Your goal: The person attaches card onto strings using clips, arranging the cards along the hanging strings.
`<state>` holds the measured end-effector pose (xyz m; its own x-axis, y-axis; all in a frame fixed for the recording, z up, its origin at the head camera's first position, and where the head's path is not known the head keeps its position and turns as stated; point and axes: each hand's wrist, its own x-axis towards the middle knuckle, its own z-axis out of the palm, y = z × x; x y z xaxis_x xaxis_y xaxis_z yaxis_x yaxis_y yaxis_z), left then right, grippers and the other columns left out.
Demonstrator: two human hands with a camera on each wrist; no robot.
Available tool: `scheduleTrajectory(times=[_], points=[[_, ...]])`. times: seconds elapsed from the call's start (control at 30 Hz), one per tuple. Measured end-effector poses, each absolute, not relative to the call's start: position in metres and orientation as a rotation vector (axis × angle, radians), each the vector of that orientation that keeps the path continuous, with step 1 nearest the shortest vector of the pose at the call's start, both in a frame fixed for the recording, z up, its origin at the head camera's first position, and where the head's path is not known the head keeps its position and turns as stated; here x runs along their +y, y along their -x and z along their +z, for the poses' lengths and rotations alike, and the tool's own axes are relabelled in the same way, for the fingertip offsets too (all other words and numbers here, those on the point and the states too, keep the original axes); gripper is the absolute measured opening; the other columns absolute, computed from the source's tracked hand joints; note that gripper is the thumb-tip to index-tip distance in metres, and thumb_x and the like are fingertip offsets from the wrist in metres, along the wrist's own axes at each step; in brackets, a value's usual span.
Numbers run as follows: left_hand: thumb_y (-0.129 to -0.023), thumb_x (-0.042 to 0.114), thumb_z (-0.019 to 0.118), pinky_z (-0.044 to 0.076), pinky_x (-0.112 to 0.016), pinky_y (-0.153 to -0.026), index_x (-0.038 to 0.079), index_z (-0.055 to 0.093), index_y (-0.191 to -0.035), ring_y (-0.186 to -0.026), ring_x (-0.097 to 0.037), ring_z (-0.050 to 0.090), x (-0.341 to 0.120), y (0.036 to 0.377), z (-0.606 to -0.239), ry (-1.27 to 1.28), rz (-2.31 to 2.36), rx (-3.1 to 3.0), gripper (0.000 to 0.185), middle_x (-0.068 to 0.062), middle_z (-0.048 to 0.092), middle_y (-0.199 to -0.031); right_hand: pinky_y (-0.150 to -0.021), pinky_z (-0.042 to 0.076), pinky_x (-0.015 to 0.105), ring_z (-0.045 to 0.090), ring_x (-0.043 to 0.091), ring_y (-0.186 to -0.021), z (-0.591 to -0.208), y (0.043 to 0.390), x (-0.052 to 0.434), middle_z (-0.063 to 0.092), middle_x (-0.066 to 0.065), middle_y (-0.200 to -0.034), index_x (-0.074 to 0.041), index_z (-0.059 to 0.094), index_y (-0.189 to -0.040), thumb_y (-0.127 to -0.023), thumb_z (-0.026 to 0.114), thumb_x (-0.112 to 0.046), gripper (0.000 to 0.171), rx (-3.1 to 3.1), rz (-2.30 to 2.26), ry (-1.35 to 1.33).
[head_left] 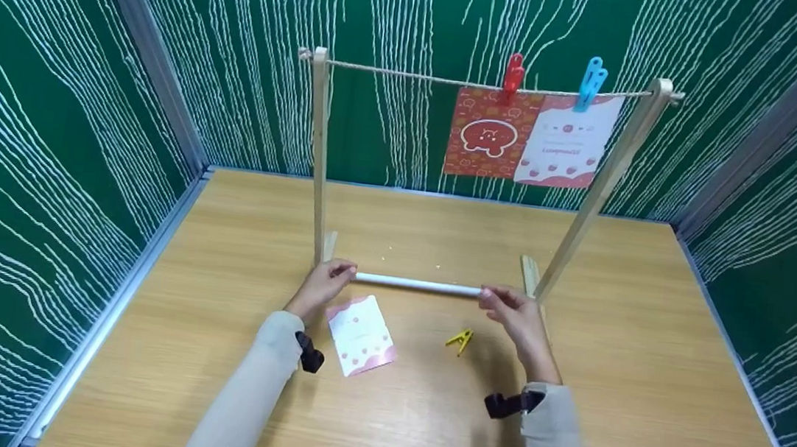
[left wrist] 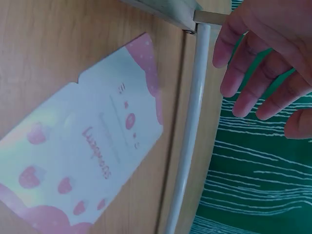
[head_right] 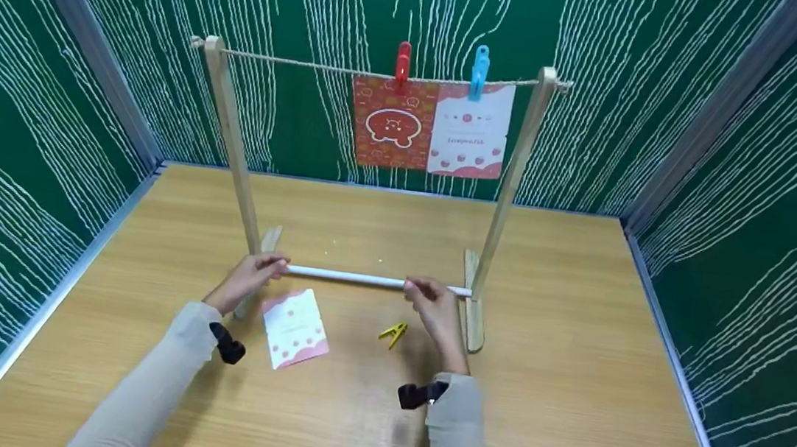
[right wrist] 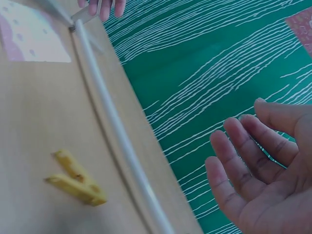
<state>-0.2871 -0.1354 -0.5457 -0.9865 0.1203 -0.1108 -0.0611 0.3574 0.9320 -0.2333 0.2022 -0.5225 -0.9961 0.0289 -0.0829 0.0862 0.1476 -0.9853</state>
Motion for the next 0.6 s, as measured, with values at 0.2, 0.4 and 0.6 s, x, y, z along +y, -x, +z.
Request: scheduleTrajectory(times=[0.2, 0.4, 0.6], points=[[-0.099, 0.016, 0.052, 0.047, -0.040, -0.093, -0.009, 0.060, -0.116, -0.104, -0.032, 0.058, -0.144, 0.281, -0.558, -0.025, 1.713, 2.447, 0.032, -0.024, 0.062, -0.111, -0.085, 0.053, 0.029, 0.064, 0.010, -0.086, -0.540, 0.227, 0.198, 0.069, 0.006, -0.100, 0.007, 0.059, -0.116, -0.094, 0.063, -0.022, 0.037, 2.317, -1.947, -0.139], [-0.096, 0.014, 0.057, 0.049, -0.025, -0.070, -0.005, 0.065, -0.104, -0.079, -0.017, 0.058, -0.152, 0.280, -0.570, -0.049, 1.524, 2.620, 0.022, -0.013, 0.065, -0.093, -0.080, 0.054, 0.033, 0.063, 0.015, -0.081, -0.560, 0.223, 0.194, 0.067, 0.006, -0.091, 0.008, 0.062, -0.109, -0.094, 0.061, -0.020, 0.032, 2.339, -1.862, -0.199], [-0.096, 0.017, 0.057, 0.043, -0.021, -0.057, -0.002, 0.064, -0.105, -0.067, -0.013, 0.056, -0.157, 0.277, -0.575, 0.005, 1.471, 2.562, 0.022, -0.015, 0.066, -0.088, -0.064, 0.053, 0.024, 0.060, 0.013, -0.068, -0.584, 0.221, 0.193, 0.063, 0.003, -0.077, 0.005, 0.065, -0.096, -0.093, 0.062, -0.020, 0.026, 2.368, -1.779, -0.305]])
